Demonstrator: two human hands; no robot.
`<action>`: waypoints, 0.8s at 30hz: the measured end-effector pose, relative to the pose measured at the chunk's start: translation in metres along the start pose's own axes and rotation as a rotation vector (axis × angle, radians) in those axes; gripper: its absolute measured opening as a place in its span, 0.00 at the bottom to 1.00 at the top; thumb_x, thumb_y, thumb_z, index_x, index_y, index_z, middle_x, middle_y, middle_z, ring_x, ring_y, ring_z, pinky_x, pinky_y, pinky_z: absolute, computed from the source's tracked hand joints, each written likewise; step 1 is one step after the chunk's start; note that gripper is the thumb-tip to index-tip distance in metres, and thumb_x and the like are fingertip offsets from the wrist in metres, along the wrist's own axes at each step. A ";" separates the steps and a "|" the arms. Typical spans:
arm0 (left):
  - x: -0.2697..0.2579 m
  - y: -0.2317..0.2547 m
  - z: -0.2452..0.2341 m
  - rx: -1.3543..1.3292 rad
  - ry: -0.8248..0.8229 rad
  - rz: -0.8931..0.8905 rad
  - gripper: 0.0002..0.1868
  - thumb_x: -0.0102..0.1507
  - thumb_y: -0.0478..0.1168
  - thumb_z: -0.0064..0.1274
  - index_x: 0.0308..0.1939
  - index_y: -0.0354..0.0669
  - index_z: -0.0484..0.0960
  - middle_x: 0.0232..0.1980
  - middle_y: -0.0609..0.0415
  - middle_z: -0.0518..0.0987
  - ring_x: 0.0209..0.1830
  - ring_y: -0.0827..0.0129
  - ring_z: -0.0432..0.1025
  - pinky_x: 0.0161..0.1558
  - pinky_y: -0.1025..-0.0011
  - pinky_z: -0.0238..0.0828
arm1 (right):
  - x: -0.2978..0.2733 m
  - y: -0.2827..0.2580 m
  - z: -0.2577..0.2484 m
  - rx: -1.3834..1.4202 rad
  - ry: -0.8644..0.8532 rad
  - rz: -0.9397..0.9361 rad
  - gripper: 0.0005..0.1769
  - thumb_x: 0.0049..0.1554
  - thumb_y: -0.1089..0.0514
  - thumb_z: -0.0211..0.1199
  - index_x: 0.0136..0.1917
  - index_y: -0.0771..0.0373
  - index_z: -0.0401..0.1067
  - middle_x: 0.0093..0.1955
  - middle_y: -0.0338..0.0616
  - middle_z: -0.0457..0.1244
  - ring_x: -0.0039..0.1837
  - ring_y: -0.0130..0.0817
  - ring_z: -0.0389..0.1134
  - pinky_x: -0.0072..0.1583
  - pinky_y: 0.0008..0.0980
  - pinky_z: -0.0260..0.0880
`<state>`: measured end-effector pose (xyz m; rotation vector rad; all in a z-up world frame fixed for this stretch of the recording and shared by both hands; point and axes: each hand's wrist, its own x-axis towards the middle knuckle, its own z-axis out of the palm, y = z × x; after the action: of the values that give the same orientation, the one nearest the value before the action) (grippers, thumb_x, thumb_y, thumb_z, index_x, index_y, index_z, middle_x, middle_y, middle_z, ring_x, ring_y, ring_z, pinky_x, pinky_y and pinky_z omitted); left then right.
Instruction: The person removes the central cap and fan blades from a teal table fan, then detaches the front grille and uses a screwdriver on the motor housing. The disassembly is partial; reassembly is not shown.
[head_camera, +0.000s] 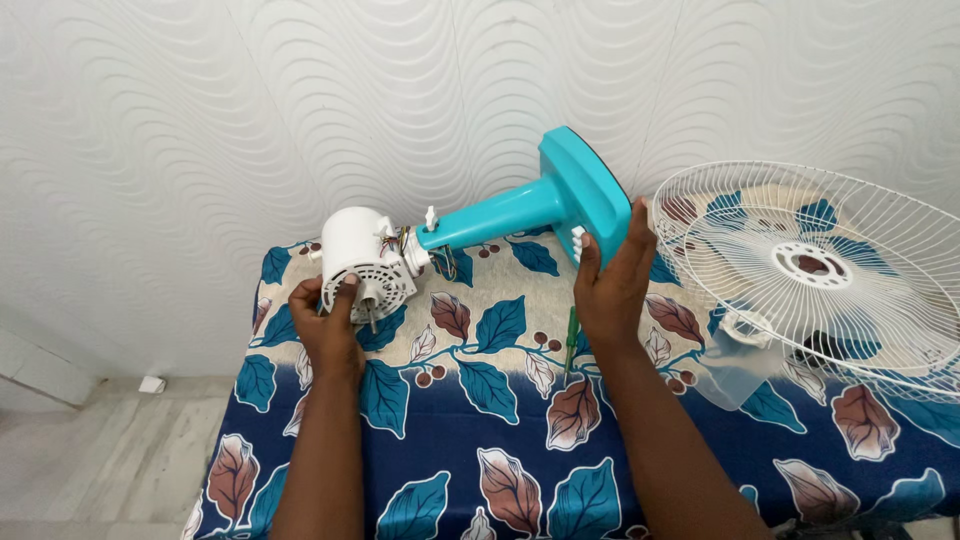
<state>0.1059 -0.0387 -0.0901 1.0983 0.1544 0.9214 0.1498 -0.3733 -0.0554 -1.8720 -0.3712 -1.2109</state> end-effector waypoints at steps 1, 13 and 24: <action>0.001 -0.001 0.000 -0.007 0.019 -0.022 0.28 0.59 0.35 0.69 0.56 0.42 0.67 0.57 0.51 0.71 0.52 0.69 0.73 0.52 0.72 0.77 | 0.001 0.001 0.001 -0.006 -0.006 -0.006 0.38 0.72 0.55 0.56 0.83 0.71 0.41 0.74 0.71 0.51 0.76 0.64 0.58 0.71 0.54 0.65; 0.004 -0.021 -0.013 0.187 0.061 0.113 0.23 0.61 0.47 0.70 0.46 0.42 0.71 0.40 0.62 0.68 0.38 0.78 0.63 0.43 0.79 0.67 | -0.002 -0.020 -0.010 -0.184 0.066 -0.280 0.28 0.66 0.67 0.60 0.77 0.68 0.58 0.74 0.68 0.49 0.76 0.63 0.53 0.71 0.53 0.66; 0.002 -0.021 -0.011 0.355 0.056 0.237 0.23 0.63 0.49 0.69 0.43 0.42 0.70 0.36 0.65 0.61 0.33 0.80 0.55 0.36 0.81 0.56 | -0.011 -0.028 -0.009 -0.349 -0.566 0.205 0.13 0.56 0.50 0.69 0.45 0.63 0.77 0.44 0.54 0.68 0.46 0.52 0.72 0.48 0.51 0.71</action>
<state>0.1129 -0.0327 -0.1123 1.4409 0.2444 1.1662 0.1212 -0.3618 -0.0496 -2.4842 -0.2681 -0.6173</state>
